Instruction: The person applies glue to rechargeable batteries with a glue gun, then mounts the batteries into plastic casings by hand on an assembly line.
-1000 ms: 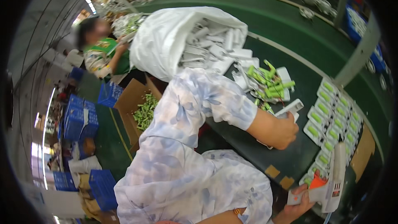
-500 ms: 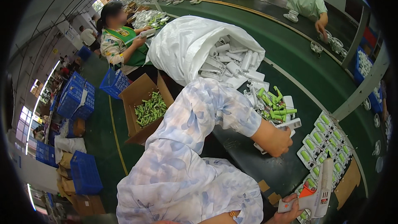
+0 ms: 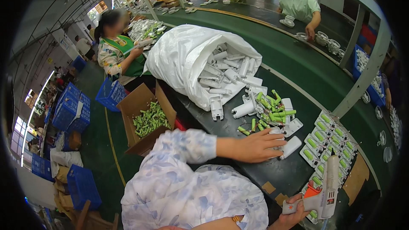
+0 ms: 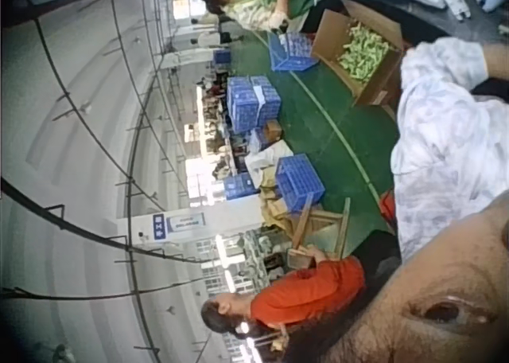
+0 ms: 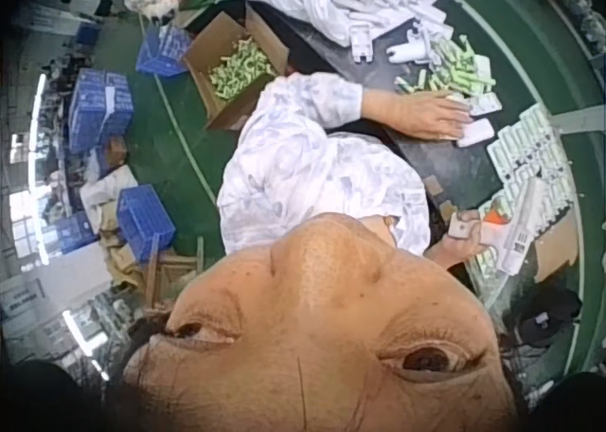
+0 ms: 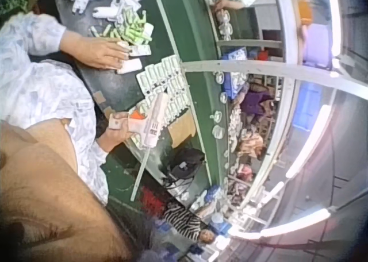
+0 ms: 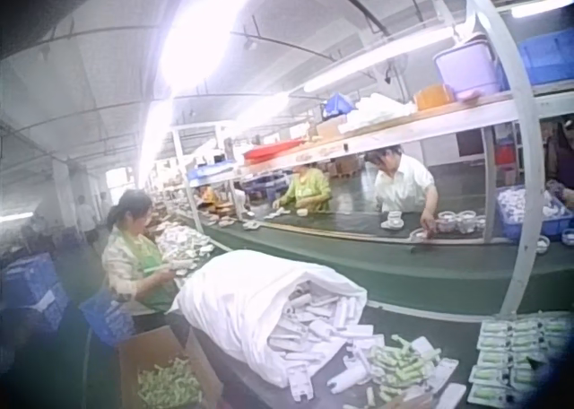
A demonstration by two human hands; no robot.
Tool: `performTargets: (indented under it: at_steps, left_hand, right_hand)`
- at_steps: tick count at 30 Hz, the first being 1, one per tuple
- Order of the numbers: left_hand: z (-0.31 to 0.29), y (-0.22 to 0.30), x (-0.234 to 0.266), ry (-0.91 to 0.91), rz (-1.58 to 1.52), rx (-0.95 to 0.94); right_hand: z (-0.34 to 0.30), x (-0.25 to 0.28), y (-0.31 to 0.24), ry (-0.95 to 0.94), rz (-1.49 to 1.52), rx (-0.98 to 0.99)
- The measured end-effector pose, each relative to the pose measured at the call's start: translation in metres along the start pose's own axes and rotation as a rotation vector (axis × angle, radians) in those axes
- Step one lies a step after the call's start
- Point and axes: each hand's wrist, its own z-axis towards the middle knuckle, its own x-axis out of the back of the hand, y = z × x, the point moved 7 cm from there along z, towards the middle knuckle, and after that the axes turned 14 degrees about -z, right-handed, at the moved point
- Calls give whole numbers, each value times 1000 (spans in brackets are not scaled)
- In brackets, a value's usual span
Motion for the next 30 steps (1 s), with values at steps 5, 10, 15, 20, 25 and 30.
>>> performTargets:
  at_steps: [5,10,15,20,25,30]
  left_hand:
    - [-57,-1,-23,78,-10,269]
    - [-53,-10,-31,93,-74,289]
    - [-54,-10,-30,111,-83,290]
    - [-52,-7,-22,216,-80,210]
    - [-46,-8,-23,205,-33,223]
    - [-40,-14,-35,231,51,219]
  right_hand:
    - [2,-32,3,-94,29,7]
    - [1,-51,2,-183,61,-71]
    - [8,-47,4,-154,34,-50]
    - [4,-44,1,-129,17,-57]
    - [5,-47,1,-120,-7,-34]
    - [9,-41,2,-206,-31,-10]
